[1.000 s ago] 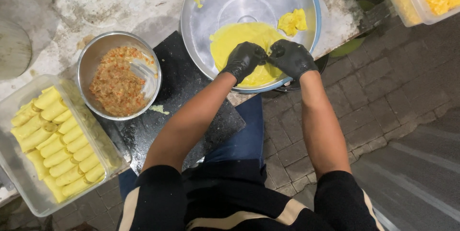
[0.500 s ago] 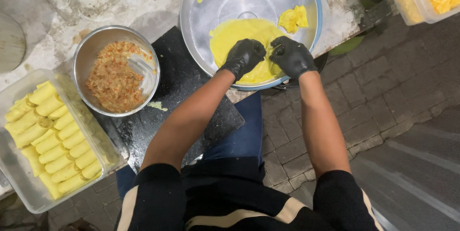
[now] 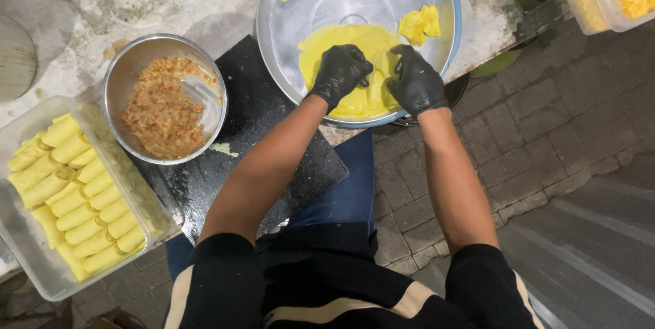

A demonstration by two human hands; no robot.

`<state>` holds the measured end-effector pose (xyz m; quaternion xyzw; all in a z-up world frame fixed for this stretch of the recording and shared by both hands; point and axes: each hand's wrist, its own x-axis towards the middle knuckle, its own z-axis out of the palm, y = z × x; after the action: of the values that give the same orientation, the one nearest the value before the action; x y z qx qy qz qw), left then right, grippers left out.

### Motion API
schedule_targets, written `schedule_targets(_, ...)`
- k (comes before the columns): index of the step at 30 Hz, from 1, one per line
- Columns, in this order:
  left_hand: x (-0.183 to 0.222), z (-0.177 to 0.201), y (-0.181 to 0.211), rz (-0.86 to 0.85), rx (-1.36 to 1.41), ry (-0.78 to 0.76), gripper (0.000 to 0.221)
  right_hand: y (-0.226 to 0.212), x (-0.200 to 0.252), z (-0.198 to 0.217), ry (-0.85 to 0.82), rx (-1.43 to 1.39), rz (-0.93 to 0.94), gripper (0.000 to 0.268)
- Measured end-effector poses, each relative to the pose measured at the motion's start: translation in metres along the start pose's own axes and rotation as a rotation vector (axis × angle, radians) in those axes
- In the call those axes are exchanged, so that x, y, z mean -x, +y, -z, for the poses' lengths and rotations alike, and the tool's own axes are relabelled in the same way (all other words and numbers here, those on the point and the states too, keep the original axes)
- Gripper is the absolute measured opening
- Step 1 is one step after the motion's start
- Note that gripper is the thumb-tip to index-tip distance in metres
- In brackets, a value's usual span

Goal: Assembling rolls by placing filling onto thin wrappers and rolling them into cylinders.

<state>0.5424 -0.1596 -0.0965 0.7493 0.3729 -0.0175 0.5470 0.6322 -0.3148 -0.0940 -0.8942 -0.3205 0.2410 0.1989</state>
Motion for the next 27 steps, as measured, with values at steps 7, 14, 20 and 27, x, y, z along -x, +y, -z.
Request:
schedule_targets(7, 0.005, 0.013, -0.002, -0.018, 0.159, 0.015, 0.011, -0.002, -0.030, -0.006, 0.121, 0.118, 0.608, 0.039)
schedule_targets(14, 0.031, 0.013, -0.021, -0.220, -0.340, 0.065, 0.043, -0.018, -0.071, 0.005, -0.117, 0.171, 0.768, 0.023)
schedule_targets(20, 0.059, 0.021, -0.044, -0.473, -0.603, 0.244, 0.029, -0.077, -0.077, 0.036, -0.424, 0.264, 0.613, 0.033)
schedule_targets(27, 0.068, 0.083, -0.035, -0.272, -0.439, 0.337, 0.033, -0.134, -0.078, 0.057, -0.490, 0.254, 0.528, 0.037)
